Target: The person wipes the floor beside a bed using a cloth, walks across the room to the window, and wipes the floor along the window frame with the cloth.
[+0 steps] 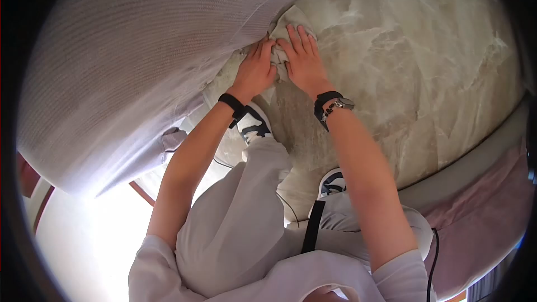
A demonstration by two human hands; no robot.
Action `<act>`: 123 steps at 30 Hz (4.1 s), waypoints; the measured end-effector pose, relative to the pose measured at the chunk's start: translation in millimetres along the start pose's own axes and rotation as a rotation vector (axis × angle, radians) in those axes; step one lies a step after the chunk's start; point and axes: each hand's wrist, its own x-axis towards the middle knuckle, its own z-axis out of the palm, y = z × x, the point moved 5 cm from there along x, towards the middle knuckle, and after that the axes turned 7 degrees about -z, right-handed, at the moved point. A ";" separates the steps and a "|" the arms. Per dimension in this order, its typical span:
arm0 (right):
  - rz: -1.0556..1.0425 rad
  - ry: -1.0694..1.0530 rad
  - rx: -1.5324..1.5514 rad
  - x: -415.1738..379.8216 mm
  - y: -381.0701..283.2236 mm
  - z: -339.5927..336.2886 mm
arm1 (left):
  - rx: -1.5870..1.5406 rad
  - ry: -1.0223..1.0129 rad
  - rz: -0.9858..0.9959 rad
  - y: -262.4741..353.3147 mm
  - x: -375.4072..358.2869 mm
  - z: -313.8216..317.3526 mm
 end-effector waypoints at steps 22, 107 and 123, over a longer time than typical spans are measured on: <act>0.085 0.192 -0.108 29.0 40.3 -10.5 | 0.148 0.208 0.052 16.8 61.3 24.0; 0.399 -0.046 -0.136 -191.8 229.7 -210.7 | -0.051 -0.116 0.450 294.2 116.8 121.9; 0.236 -0.454 0.216 -386.6 82.2 -253.8 | -0.356 -0.912 0.812 369.0 -73.3 141.5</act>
